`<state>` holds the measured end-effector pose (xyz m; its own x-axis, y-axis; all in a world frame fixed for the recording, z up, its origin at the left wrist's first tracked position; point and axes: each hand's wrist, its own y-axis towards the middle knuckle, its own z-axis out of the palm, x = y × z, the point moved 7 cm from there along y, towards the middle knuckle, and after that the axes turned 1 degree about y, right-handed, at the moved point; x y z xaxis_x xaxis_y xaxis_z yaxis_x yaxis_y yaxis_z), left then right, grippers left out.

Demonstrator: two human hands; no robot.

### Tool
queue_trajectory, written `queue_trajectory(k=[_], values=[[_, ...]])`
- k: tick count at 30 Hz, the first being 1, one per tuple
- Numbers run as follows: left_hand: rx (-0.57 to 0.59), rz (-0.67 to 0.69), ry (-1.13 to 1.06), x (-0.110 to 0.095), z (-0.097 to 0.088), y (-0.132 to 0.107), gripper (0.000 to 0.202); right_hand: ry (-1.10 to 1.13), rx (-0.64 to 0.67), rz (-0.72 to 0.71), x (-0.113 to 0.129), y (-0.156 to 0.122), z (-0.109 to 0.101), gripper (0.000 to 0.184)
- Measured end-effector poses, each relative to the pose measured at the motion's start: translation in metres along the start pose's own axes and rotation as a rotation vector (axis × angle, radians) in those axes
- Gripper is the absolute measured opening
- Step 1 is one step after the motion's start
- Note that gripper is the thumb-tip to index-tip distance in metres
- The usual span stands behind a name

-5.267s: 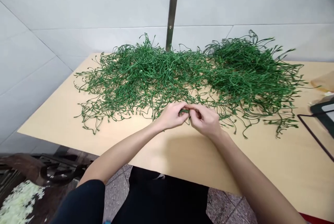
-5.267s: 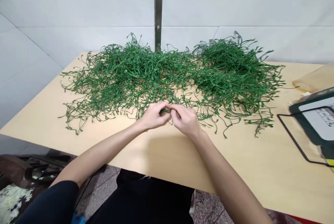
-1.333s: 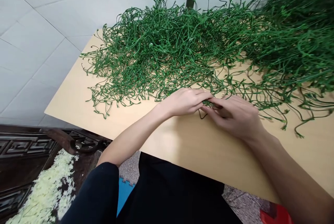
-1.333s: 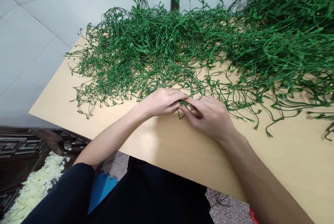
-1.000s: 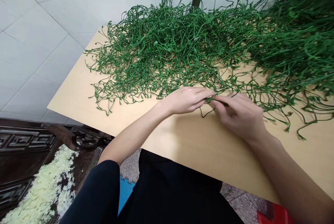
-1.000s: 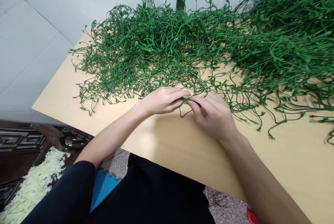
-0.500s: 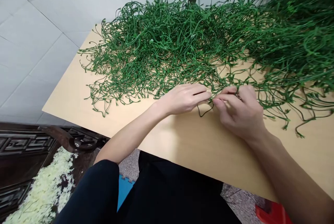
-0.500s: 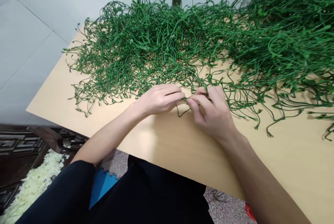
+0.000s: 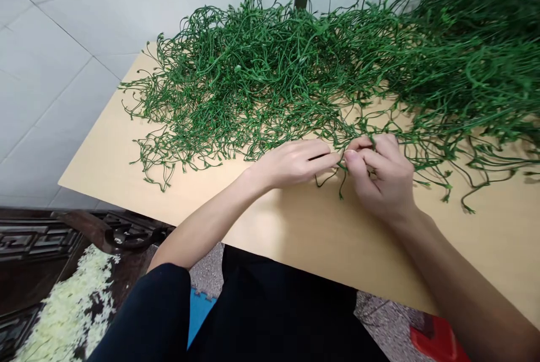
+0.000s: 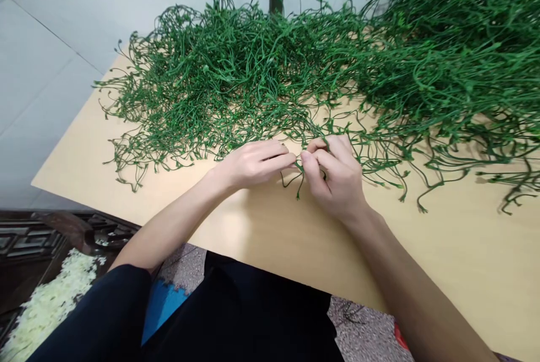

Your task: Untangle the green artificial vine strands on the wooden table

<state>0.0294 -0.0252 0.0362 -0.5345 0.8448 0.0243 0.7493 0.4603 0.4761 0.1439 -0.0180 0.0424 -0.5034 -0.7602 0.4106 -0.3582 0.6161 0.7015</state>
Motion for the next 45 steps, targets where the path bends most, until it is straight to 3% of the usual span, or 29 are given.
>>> queue_trajectory(k=[7, 12, 15, 21, 28, 31, 36, 41, 45], values=[[-0.107, -0.056, 0.01, 0.004, -0.007, -0.002, 0.026, 0.272, 0.03, 0.109, -0.006, 0.0, -0.006, 0.036], [-0.017, -0.114, -0.025, 0.007, -0.002, -0.002, 0.016, 0.43, 0.115, 0.037, -0.001, 0.002, -0.008, 0.038], [-0.024, -0.143, -0.046, 0.01, -0.007, -0.002, 0.017, 0.465, 0.142, -0.01, 0.004, 0.004, -0.009, 0.031], [0.022, -0.2, -0.087, 0.02, -0.017, -0.001, 0.019, 0.348, 0.183, -0.059, 0.007, 0.003, -0.002, 0.044], [-0.025, -0.115, -0.057, 0.018, -0.018, -0.001, 0.034, -0.003, 0.186, -0.239, 0.007, -0.004, 0.01, 0.059], [-0.008, -0.073, -0.047, 0.013, -0.012, -0.002, 0.033, -0.112, 0.119, -0.234, 0.003, -0.004, 0.005, 0.049], [0.0, -0.001, -0.05, 0.005, -0.009, 0.001, 0.027, -0.215, 0.089, -0.253, -0.002, -0.001, -0.004, 0.01], [-0.081, 0.014, -0.102, 0.003, -0.018, 0.003, 0.02, -0.036, 0.149, -0.163, -0.011, -0.002, -0.001, 0.013], [-0.106, 0.022, -0.087, 0.001, -0.017, 0.002, 0.018, 0.153, 0.116, -0.105, -0.011, -0.002, -0.001, 0.018]])
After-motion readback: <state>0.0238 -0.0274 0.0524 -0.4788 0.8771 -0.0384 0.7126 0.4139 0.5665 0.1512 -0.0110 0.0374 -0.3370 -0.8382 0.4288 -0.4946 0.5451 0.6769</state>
